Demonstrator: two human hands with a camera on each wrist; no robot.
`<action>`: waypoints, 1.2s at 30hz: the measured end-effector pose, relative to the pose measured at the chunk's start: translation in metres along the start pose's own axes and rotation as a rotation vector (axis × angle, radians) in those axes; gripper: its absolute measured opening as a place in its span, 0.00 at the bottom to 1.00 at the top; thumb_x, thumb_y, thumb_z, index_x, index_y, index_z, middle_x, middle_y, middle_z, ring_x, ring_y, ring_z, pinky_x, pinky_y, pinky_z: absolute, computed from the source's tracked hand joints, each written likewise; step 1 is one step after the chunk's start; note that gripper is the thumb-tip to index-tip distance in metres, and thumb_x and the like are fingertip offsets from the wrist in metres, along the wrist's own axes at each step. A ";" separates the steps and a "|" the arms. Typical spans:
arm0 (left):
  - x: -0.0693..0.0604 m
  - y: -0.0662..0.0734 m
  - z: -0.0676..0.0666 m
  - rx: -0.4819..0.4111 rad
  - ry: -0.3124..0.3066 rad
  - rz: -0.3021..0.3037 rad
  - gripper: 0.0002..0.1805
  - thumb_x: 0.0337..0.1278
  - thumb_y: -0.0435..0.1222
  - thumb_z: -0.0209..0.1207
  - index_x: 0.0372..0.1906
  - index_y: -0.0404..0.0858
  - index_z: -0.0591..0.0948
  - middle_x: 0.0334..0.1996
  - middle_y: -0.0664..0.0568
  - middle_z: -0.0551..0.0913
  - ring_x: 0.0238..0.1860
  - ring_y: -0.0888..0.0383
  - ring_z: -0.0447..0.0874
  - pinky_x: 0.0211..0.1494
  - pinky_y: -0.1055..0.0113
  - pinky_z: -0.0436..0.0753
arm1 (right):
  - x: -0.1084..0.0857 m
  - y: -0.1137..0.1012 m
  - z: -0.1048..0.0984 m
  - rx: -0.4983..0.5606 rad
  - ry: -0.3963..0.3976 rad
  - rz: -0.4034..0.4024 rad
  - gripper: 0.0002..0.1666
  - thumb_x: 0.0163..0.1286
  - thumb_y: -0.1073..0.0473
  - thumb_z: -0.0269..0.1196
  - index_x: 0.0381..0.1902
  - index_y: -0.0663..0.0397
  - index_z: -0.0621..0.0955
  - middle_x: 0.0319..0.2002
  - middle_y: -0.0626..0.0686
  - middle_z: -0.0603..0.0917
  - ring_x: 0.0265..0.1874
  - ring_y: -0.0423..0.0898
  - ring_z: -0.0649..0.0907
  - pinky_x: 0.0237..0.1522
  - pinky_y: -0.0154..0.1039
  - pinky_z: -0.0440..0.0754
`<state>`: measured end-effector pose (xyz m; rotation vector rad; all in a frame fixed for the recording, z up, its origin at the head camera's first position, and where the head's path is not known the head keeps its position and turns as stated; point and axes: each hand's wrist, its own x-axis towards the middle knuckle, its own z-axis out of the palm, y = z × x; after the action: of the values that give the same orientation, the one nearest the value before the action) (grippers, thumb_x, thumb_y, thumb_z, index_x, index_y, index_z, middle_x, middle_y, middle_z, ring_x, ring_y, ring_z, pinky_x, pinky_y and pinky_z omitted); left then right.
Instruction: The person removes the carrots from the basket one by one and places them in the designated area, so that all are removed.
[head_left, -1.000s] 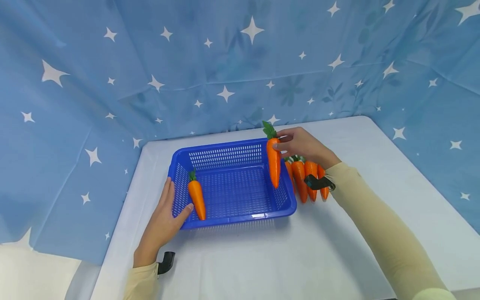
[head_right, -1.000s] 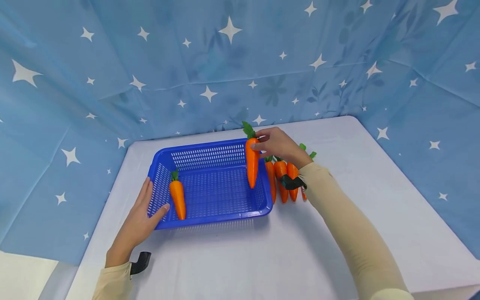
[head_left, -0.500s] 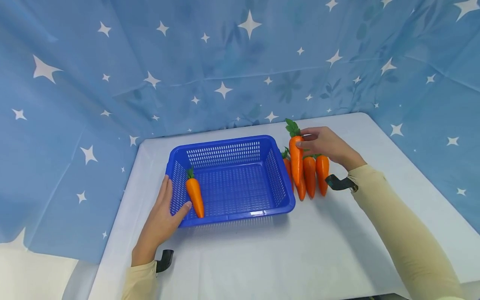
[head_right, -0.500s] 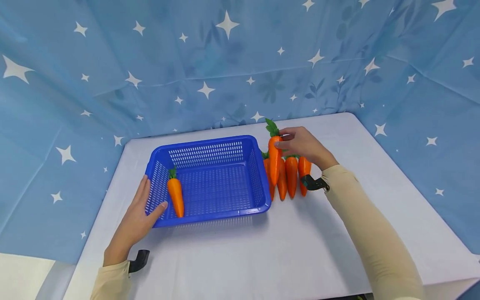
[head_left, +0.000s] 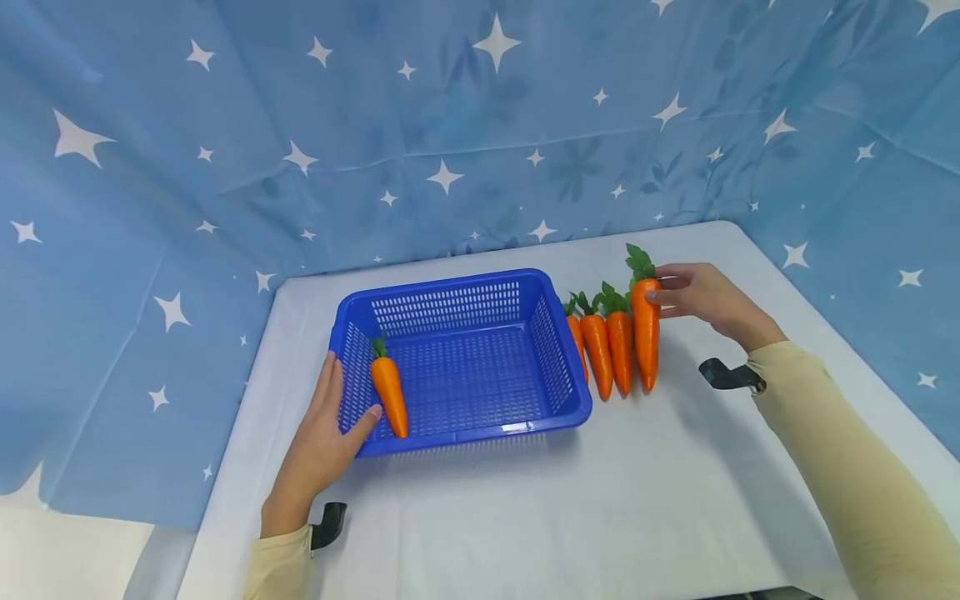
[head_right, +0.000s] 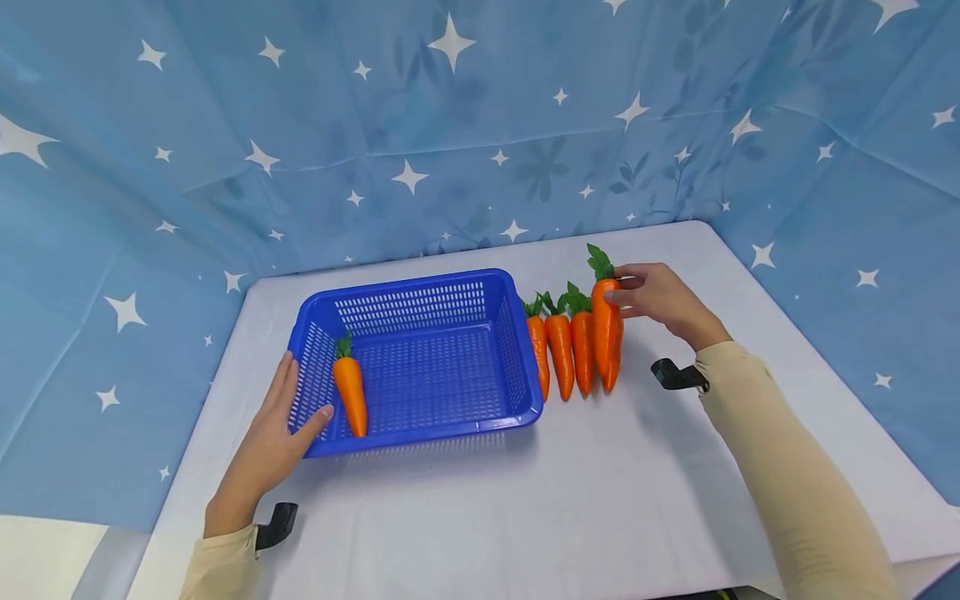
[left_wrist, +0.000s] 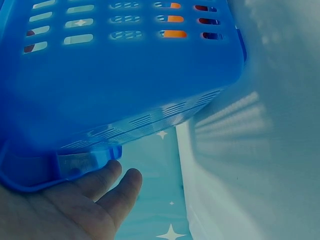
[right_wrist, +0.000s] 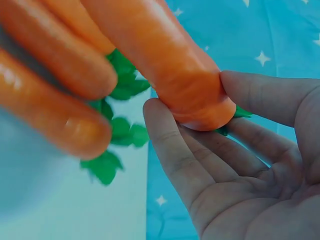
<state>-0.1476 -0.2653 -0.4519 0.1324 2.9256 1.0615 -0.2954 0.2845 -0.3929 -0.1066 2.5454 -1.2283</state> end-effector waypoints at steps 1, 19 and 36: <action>0.000 0.000 0.000 0.000 0.001 0.000 0.56 0.77 0.57 0.57 0.87 0.35 0.37 0.88 0.45 0.30 0.85 0.34 0.39 0.78 0.29 0.54 | 0.000 0.004 -0.002 -0.003 0.000 0.005 0.43 0.84 0.55 0.60 0.82 0.74 0.56 0.73 0.77 0.70 0.65 0.70 0.80 0.61 0.55 0.80; -0.002 0.002 -0.003 -0.018 -0.002 -0.010 0.55 0.77 0.56 0.57 0.87 0.36 0.37 0.88 0.47 0.29 0.85 0.34 0.38 0.78 0.29 0.52 | -0.005 0.055 -0.018 -0.065 0.034 0.126 0.40 0.84 0.59 0.58 0.81 0.75 0.56 0.71 0.81 0.67 0.65 0.75 0.76 0.65 0.64 0.77; 0.000 -0.001 0.003 -0.018 0.017 0.003 0.55 0.77 0.57 0.57 0.88 0.35 0.38 0.88 0.46 0.31 0.85 0.34 0.40 0.78 0.29 0.53 | 0.006 0.078 -0.007 -0.166 0.048 0.124 0.46 0.81 0.60 0.60 0.85 0.69 0.49 0.69 0.84 0.67 0.61 0.77 0.78 0.63 0.68 0.76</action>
<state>-0.1471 -0.2640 -0.4545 0.1279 2.9313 1.0943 -0.2976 0.3378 -0.4509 0.0430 2.6482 -0.9843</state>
